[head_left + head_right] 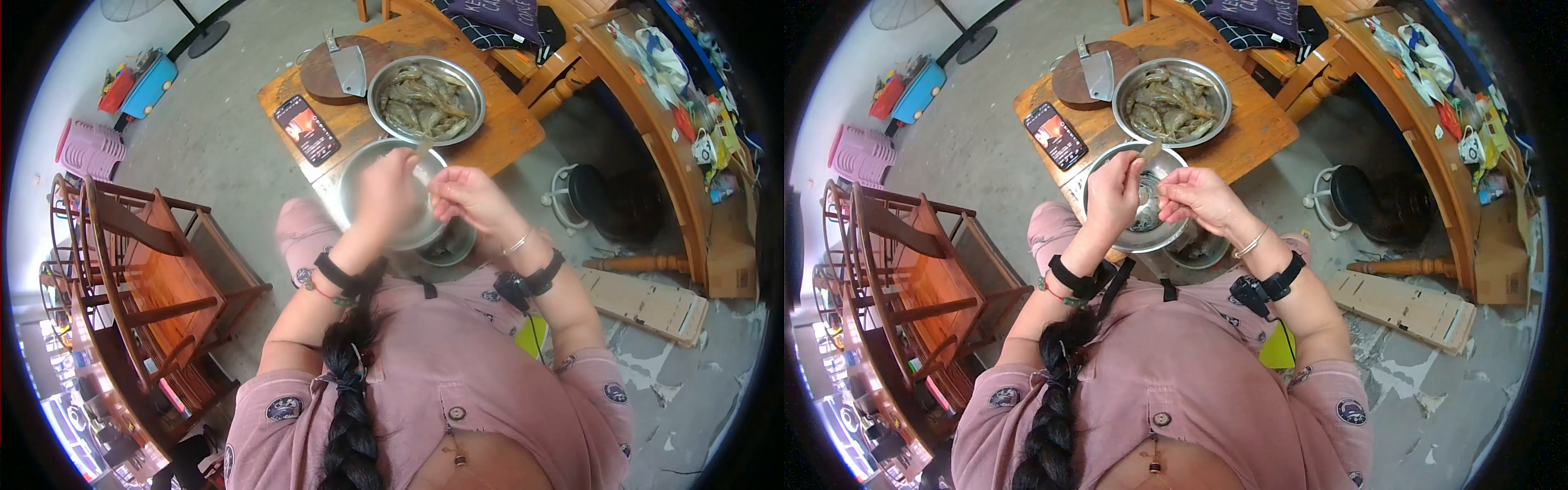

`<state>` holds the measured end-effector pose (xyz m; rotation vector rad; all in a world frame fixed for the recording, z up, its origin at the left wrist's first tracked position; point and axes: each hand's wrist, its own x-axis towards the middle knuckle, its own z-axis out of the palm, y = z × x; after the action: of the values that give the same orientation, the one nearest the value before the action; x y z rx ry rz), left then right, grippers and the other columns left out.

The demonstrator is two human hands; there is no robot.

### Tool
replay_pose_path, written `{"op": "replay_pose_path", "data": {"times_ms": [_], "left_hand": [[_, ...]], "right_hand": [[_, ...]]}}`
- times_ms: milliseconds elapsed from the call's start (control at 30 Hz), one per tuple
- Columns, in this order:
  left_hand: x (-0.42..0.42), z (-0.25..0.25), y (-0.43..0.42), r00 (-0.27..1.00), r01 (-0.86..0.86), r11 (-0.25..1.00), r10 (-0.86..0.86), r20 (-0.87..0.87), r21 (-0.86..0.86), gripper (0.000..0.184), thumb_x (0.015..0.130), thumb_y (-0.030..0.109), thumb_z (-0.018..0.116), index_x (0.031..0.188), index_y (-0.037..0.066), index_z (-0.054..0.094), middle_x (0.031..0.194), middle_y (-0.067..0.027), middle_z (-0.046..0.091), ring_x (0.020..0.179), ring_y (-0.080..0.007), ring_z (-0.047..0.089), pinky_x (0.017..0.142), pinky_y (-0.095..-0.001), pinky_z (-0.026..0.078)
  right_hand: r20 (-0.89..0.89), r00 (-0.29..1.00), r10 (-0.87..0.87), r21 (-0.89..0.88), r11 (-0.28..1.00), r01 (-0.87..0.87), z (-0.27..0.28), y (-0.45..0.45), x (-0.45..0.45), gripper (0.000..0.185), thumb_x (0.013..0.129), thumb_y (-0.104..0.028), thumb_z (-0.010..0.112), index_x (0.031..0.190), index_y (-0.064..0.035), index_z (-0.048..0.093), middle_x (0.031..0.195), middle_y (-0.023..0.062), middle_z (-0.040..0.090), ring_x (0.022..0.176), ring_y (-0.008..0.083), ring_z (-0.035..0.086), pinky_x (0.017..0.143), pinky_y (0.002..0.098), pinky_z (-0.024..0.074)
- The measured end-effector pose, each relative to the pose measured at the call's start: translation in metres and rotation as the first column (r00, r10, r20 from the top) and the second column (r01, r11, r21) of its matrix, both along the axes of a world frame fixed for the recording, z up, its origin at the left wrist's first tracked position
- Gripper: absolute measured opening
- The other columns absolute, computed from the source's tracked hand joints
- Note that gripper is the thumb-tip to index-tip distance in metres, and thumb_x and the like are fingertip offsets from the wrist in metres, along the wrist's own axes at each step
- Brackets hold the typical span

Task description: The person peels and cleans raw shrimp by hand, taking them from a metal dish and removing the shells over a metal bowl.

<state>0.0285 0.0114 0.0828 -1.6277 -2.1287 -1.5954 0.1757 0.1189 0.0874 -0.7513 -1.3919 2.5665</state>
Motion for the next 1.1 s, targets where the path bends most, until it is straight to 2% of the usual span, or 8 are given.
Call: {"op": "replay_pose_path", "data": {"times_ms": [67,133,200,233,300,400,633,1100], "left_hand": [[-0.006,-0.009,0.001,0.999,0.003,0.999,-0.001,0.045,-0.034,0.011,0.093,0.009,0.056,0.09,0.0,0.06,0.06,-0.0101,0.056,0.051,-0.0239,0.055,0.05,-0.0335,0.043],[-0.013,-0.025,0.001,0.914,0.092,0.982,-0.017,0.405,-0.166,0.016,0.097,0.013,0.052,0.091,0.0,0.06,0.057,-0.0019,0.053,0.045,-0.0113,0.049,0.043,-0.0268,0.038],[-0.018,-0.032,0.001,0.847,0.153,0.974,-0.044,0.53,-0.164,0.02,0.1,0.016,0.05,0.092,0.0,0.059,0.059,0.0028,0.05,0.044,-0.0053,0.044,0.04,-0.0213,0.035],[-0.019,-0.031,0.001,0.777,0.192,0.969,-0.055,0.627,-0.152,0.021,0.1,0.017,0.049,0.092,0.0,0.059,0.059,0.0023,0.049,0.044,-0.006,0.043,0.039,-0.0213,0.035],[-0.019,-0.026,-0.001,0.68,0.234,0.962,-0.061,0.731,-0.138,0.022,0.101,0.018,0.048,0.091,0.001,0.057,0.061,0.0017,0.048,0.044,-0.0066,0.042,0.039,-0.0215,0.036],[-0.018,-0.029,0.001,0.655,0.24,0.963,-0.069,0.752,-0.12,0.021,0.101,0.018,0.047,0.092,0.001,0.057,0.061,0.002,0.048,0.044,-0.0065,0.042,0.039,-0.0212,0.036],[-0.017,-0.036,0.003,0.662,0.241,0.964,-0.079,0.745,-0.112,0.021,0.101,0.018,0.047,0.092,0.002,0.057,0.06,0.0024,0.047,0.044,-0.0064,0.042,0.039,-0.021,0.036],[-0.012,-0.028,0.001,0.692,0.25,0.956,-0.064,0.719,-0.156,0.022,0.101,0.019,0.048,0.091,0.002,0.059,0.059,0.0026,0.047,0.042,-0.0063,0.042,0.038,-0.0214,0.035]], "right_hand": [[0.081,0.996,0.028,0.169,0.985,-0.042,-0.004,0.007,0.007,0.015,0.093,-0.012,0.061,0.095,0.0022,0.058,0.077,0.0084,0.065,0.067,0.015,0.068,0.055,0.025,0.0563],[0.173,0.984,0.041,0.326,0.94,-0.097,-0.006,0.012,0.017,0.015,0.092,-0.012,0.062,0.092,0.0021,0.058,0.073,0.0072,0.065,0.067,0.014,0.068,0.054,0.0255,0.0552],[0.44,0.896,-0.053,0.688,0.662,-0.298,-0.006,0.014,0.027,0.016,0.087,-0.014,0.066,0.084,0.0013,0.061,0.066,0.0112,0.065,0.064,0.0212,0.068,0.055,0.0332,0.0542],[0.443,0.895,-0.052,0.687,0.662,-0.301,-0.01,0.016,0.032,0.016,0.087,-0.014,0.066,0.084,0.0013,0.061,0.066,0.0112,0.065,0.064,0.0212,0.068,0.055,0.0332,0.0542],[0.496,0.849,-0.18,0.867,0.159,-0.473,-0.026,0.019,0.04,0.016,0.081,-0.015,0.069,0.078,0.0,0.063,0.066,0.0176,0.064,0.067,0.0324,0.067,0.061,0.0419,0.0538],[0.533,0.812,-0.238,0.836,-0.003,-0.549,-0.044,0.018,0.049,0.011,0.08,-0.013,0.065,0.079,-0.0018,0.065,0.071,0.0218,0.063,0.072,0.041,0.064,0.067,0.048,0.0527],[0.585,0.792,-0.171,0.803,-0.015,-0.596,-0.086,0.019,0.058,0.014,0.082,-0.007,0.053,0.084,0.0014,0.065,0.09,0.0236,0.065,0.089,0.0385,0.064,0.077,0.0479,0.0517],[0.573,0.767,-0.289,0.797,-0.021,-0.604,-0.081,0.008,0.053,0.018,0.082,-0.017,0.066,0.073,-0.0013,0.07,0.089,0.0186,0.062,0.092,0.0351,0.06,0.079,0.0428,0.0506]]}}
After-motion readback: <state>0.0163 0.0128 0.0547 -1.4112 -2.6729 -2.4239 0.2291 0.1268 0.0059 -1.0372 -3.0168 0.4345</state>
